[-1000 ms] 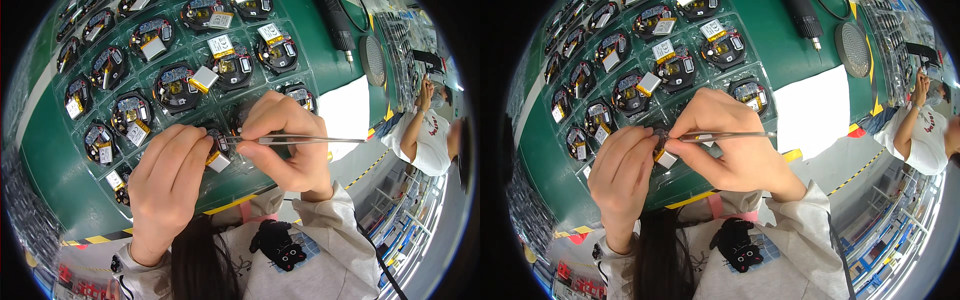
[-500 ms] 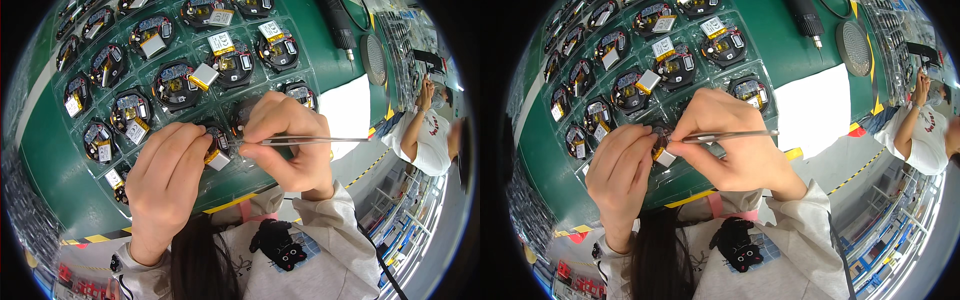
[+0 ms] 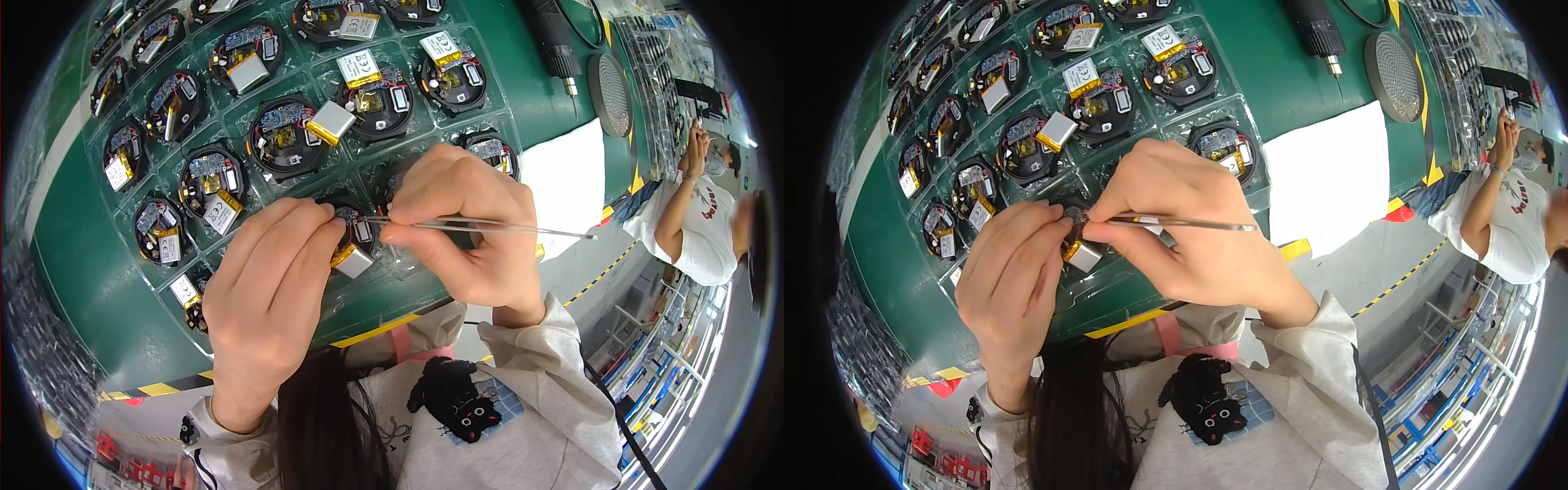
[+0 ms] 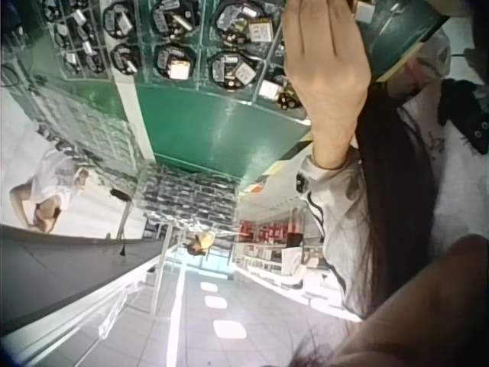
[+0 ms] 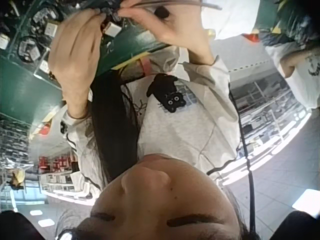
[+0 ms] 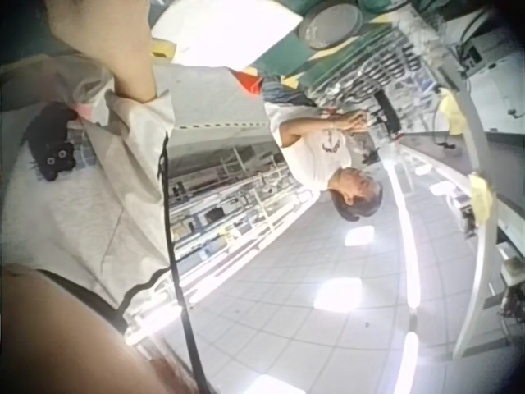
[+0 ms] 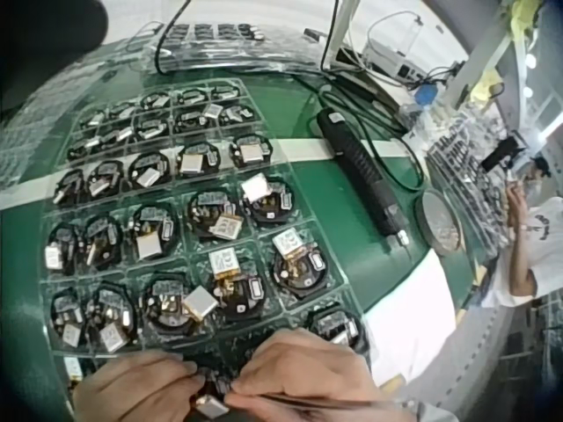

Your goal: Apply glue to electronic components and place them onto circuit boards using a dispenser and tweezers.

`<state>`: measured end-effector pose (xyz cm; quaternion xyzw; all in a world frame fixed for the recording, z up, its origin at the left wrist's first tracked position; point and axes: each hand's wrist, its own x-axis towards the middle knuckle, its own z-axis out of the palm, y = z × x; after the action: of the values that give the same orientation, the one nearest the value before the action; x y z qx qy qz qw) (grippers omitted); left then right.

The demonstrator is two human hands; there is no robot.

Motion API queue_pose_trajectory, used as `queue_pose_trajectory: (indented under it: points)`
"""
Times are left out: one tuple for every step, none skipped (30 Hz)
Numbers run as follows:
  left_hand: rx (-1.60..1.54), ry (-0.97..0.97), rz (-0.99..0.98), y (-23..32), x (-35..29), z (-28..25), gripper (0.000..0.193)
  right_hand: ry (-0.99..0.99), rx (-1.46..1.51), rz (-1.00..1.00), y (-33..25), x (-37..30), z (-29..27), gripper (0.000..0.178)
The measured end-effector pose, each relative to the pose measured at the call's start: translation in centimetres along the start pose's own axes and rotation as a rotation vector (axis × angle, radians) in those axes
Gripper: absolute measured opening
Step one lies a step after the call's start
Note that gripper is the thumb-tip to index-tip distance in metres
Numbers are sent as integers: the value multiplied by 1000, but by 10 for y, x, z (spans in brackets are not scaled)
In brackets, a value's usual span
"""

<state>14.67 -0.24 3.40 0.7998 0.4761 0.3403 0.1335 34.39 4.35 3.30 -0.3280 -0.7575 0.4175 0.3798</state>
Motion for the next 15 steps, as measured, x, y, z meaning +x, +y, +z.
queue_pose_trajectory:
  points:
    - [3,7,-4,0,0,0,31,2,45,33,-2,0,-1,20]
    - [7,14,-8,0,-1,0,31,4,90,65,-3,-1,-2,20]
    - [8,14,-8,0,-1,0,31,3,91,64,-3,-1,-2,20]
    - [3,11,-13,1,0,0,31,27,110,66,-3,-1,-3,20]
    - [-3,8,-18,1,0,0,31,51,130,68,-3,-1,-3,20]
    - [-3,8,-17,1,0,0,31,52,130,68,-3,-1,-3,20]
    - [-2,4,-19,1,0,0,31,42,119,55,-2,-1,-1,20]
    - [-1,1,-20,1,0,0,31,32,109,43,-2,-1,-1,19]
    - [-2,0,-20,1,0,1,31,32,109,44,-1,-1,-1,19]
    - [4,4,-18,1,0,0,30,12,97,40,-1,0,-1,19]
    - [9,7,-17,1,0,0,30,-7,86,37,-1,0,-1,20]
    - [9,7,-17,1,0,0,30,-8,86,37,-1,0,-1,20]
    - [9,10,-17,1,0,0,30,2,86,45,-1,-1,-1,20]
    - [8,12,-16,1,0,0,29,13,85,52,-2,-1,-1,20]
    - [8,12,-16,1,1,0,29,12,85,53,-2,-1,-1,20]
